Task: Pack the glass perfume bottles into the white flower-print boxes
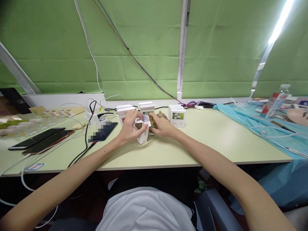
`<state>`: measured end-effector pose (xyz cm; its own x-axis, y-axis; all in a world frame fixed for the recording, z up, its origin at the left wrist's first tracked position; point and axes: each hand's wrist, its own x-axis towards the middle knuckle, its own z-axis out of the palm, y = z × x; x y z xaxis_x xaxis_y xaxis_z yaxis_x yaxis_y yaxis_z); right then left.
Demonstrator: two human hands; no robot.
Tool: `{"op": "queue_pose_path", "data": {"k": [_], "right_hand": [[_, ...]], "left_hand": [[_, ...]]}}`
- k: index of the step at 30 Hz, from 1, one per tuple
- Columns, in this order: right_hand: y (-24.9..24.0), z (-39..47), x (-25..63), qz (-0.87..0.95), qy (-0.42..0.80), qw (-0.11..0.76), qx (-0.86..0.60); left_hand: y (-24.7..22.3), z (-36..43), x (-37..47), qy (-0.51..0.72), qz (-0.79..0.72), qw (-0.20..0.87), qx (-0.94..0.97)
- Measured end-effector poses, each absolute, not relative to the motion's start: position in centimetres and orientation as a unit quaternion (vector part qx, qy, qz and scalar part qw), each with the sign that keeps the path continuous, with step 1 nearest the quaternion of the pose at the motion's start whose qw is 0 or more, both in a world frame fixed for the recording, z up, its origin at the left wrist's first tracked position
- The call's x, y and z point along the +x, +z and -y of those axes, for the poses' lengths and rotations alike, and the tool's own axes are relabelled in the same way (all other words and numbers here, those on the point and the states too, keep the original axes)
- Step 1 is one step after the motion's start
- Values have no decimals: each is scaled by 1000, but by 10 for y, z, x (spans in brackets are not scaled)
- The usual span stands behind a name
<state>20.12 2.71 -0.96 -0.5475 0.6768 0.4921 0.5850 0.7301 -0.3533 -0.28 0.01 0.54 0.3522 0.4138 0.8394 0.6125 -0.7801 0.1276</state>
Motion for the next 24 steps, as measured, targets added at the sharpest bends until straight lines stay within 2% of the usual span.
{"op": "queue_pose_path", "data": {"k": [10,24], "right_hand": [[-9,-27,202,866,57,337,-365],[-1,-28,207,787,17,437,-436]], "left_hand": [[7,-1,-3,-461,322,64,-825],[6,-3,-3,-441,343,51,-828]]}}
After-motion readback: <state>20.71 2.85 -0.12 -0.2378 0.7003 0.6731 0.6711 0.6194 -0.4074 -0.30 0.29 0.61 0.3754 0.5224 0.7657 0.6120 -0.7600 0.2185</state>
